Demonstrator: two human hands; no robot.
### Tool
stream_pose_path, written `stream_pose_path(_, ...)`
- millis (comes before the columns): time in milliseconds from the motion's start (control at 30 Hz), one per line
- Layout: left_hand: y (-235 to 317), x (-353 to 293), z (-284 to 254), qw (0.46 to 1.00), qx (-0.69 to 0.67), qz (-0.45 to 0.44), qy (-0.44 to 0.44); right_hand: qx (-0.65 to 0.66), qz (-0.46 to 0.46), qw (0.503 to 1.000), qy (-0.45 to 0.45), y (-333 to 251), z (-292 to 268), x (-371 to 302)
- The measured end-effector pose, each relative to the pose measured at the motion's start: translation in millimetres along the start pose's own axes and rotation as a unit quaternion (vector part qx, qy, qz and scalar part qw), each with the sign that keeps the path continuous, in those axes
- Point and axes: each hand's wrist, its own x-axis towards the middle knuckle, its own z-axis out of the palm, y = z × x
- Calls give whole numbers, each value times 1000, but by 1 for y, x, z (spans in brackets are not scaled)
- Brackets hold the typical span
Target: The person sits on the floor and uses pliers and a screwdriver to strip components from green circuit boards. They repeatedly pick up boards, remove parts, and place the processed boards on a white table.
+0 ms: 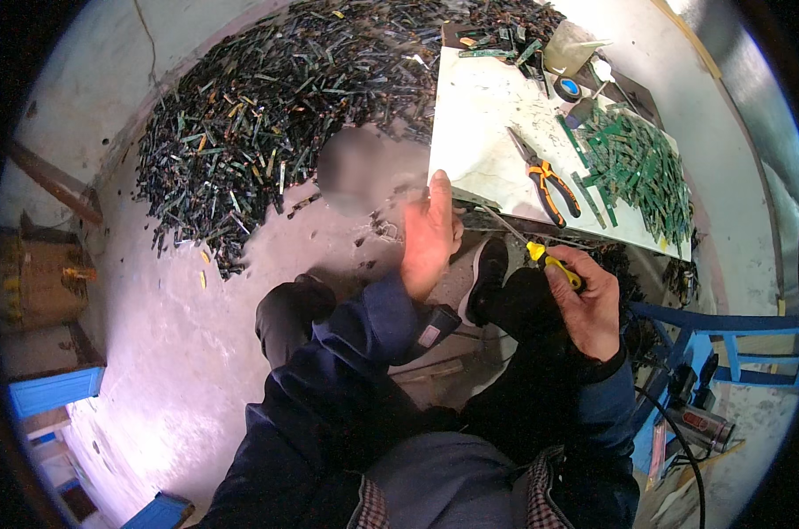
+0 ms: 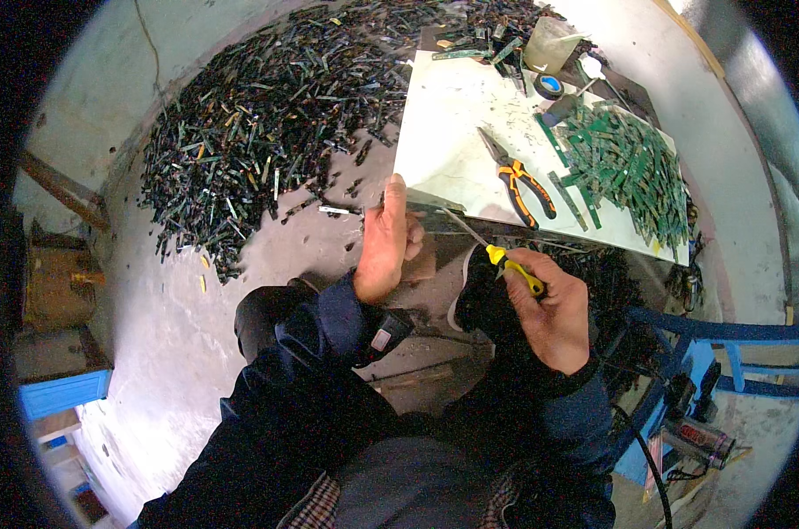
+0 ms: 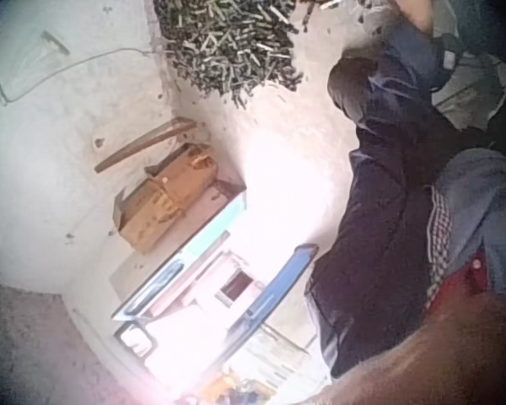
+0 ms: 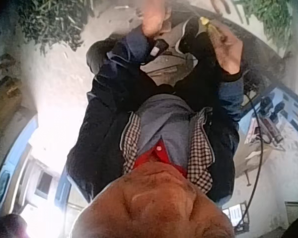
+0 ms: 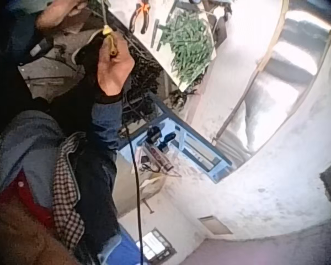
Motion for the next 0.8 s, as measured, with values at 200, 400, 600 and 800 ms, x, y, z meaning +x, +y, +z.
stream_pose_path(200,-3,0,-8,992,-64,-111,-2,-20,-11,1000,-1,-4,-2,8)
stream_pose_path(400,5,-4,-11,976,-87,-197,-18,-58,-68,996,-10,-3,-8,14)
stream_pose_path(600,-7,-1,-15,983,-92,-158,-12,-201,-154,967,-32,-38,-8,22)
stream_pose_path(800,-14,-1,-11,984,-107,-140,-11,-265,-151,947,-102,-51,-15,47)
